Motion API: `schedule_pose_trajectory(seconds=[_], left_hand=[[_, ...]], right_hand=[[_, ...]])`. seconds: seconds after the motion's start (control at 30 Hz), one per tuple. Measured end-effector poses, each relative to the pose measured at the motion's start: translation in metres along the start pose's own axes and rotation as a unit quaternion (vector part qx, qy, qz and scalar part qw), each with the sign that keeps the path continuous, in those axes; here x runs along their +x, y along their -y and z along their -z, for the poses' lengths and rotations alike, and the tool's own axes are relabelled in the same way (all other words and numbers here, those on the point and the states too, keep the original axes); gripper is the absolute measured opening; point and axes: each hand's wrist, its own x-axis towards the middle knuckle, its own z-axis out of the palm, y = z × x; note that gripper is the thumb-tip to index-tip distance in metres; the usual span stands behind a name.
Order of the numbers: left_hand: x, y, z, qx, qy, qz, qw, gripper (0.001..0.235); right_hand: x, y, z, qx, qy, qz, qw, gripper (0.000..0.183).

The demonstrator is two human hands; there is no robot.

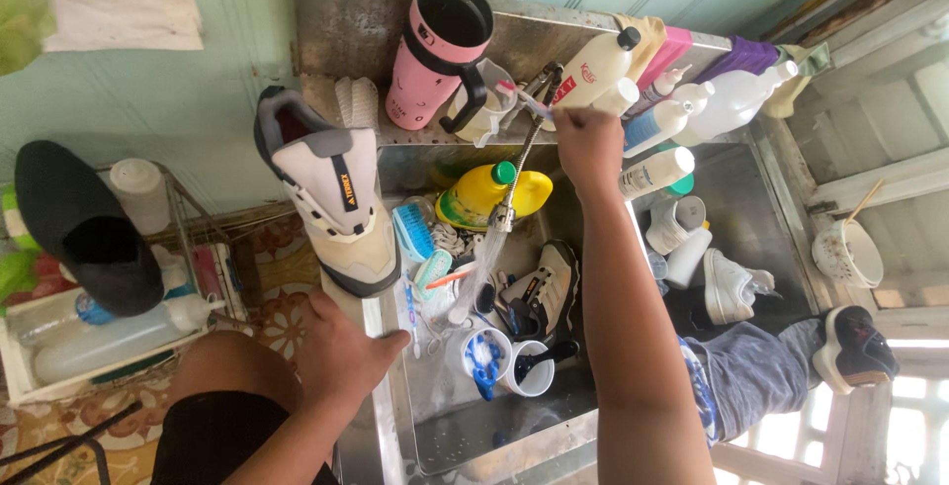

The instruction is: The person scrubs a white and black hiking shoe in a sink using a brush and a toothbrush, rinsing it under running water. The person switches between tools to clean different parts of the shoe and then places it on the sink edge before picking up the second shoe to continue cleaning.

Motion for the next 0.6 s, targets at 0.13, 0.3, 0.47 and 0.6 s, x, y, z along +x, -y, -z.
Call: schedule_pose_trajectory(seconds=[0.13, 0.3, 0.47, 0.6], left_hand=[[-0.001, 0.001, -0.004, -0.017, -0.025, -0.006, 1.000, 0.106], [-0.001, 0.004, -0.003, -0.027, -0.027, -0.027, 0.999, 0.104], [-0.002, 0.000, 0.003, -0.036, 0.002, -0.019, 0.999, 0.108], [-0.003, -0.003, 0.006, -0.035, 0.013, -0.003, 0.999, 0.104]], right_hand=[[-0.028, -0.007, 0.002, 0.091, -0.046, -0.028, 0.994, 0.027], [-0.103, -0.011, 0.007, 0.368, 0.011, -0.138, 0.919, 0.021], [-0.181, -0.003, -0.020, 0.375, 0.143, -0.094, 0.911, 0.019], [-0.195, 0.004, -0.037, 0.394, 0.221, -0.029, 0.892, 0.021]])
